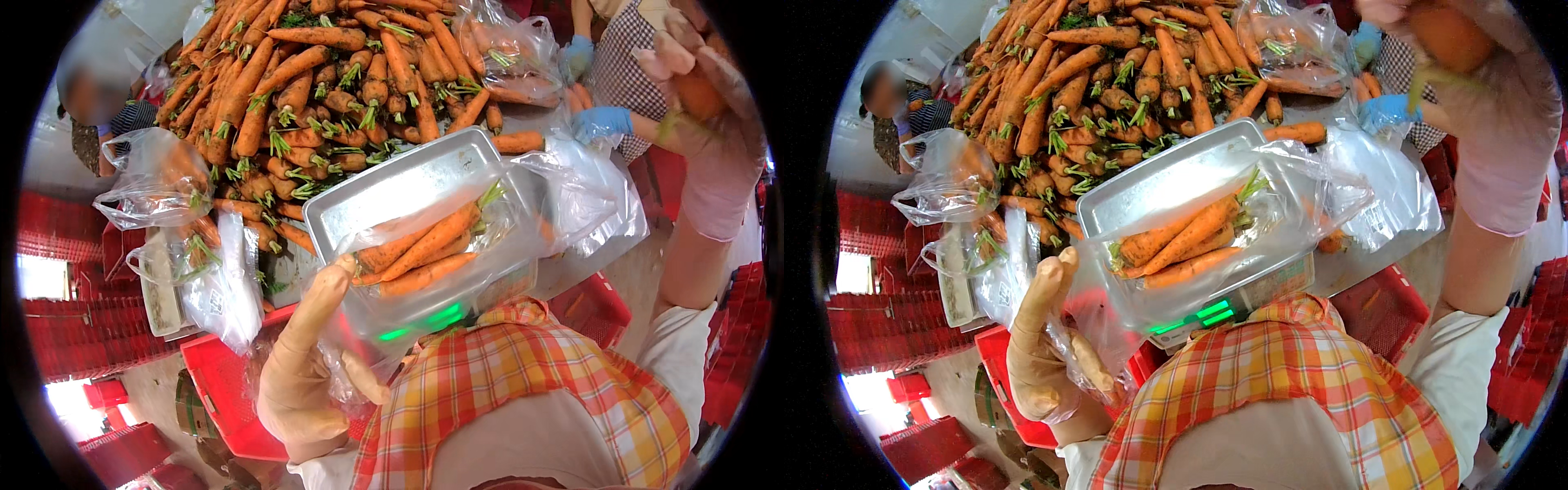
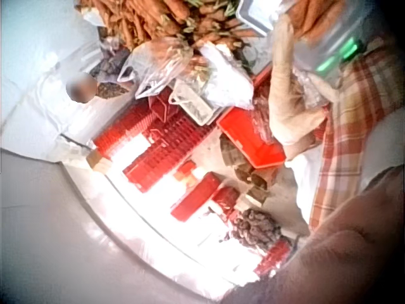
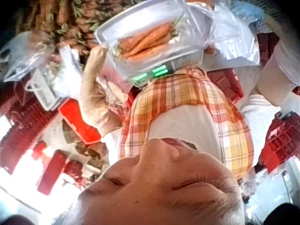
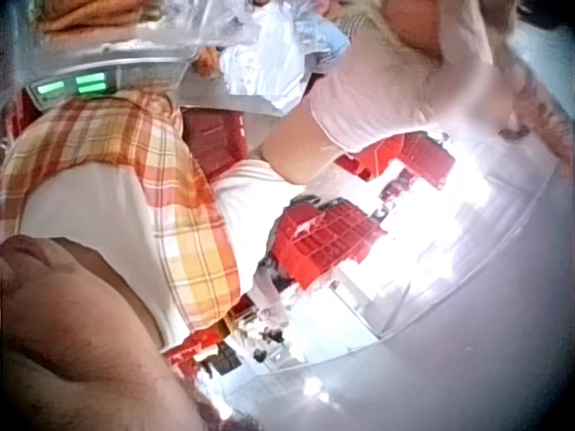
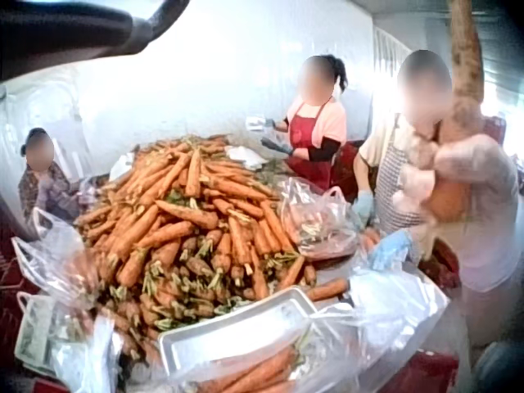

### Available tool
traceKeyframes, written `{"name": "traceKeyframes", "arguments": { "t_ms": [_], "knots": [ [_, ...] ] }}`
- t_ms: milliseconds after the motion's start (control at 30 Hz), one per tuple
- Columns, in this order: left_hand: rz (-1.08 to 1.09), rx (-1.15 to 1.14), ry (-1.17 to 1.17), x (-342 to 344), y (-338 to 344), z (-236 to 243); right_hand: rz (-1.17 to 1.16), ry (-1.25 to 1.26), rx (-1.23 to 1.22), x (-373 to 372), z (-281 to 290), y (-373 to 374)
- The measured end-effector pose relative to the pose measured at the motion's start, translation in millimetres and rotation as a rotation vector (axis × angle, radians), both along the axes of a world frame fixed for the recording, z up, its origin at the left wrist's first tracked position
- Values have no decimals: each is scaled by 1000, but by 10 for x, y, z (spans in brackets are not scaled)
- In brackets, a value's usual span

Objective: The person selects loose carrots from a large pile, places them into clear plastic bags, and weighs the bags on a digital scale. After weighing, the person places the filled bags into a red crate. The process is repeated continuously throughout the video.

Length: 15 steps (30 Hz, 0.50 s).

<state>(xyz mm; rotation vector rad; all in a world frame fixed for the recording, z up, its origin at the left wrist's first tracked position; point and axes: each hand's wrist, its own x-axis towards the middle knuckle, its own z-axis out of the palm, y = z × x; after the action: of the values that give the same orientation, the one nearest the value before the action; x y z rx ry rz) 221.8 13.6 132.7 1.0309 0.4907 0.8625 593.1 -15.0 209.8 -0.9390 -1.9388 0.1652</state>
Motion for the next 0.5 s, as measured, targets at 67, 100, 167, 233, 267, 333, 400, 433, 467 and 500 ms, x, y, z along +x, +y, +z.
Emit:
{"name": "traceKeyframes", "arguments": {
  "t_ms": [67, 100, 167, 233, 267, 333, 400, 433, 467, 500],
  "knots": [
    [9, -7, -24, 35, 2, 0, 50, -44, -83, -216, -49, 104],
    [20, -18, -50, 70, 23, 0, 70, 107, -237, -403, -140, 138],
    [11, -18, -125, 77, 53, -7, 150, 165, -625, -751, -455, 218],
    [-1, 8, -218, 37, 71, -71, 106, 2, -965, -979, -735, 301],
    [84, -11, -231, 40, 34, -51, 47, -189, -1112, -1020, -815, 318],
    [135, -10, -237, 47, 34, -40, -51, -438, -959, -961, -1130, 357],
    [132, 13, -221, 39, 54, -14, -75, -522, -819, -897, -1326, 362],
    [124, 25, -220, 38, 79, -25, -57, -483, -764, -878, -1390, 329],
    [115, 39, -219, 39, 91, -27, -40, -444, -710, -862, -1414, 309],
    [103, 53, -210, 45, 117, -37, -64, -486, -712, -834, -1415, 313]
  ]
}}
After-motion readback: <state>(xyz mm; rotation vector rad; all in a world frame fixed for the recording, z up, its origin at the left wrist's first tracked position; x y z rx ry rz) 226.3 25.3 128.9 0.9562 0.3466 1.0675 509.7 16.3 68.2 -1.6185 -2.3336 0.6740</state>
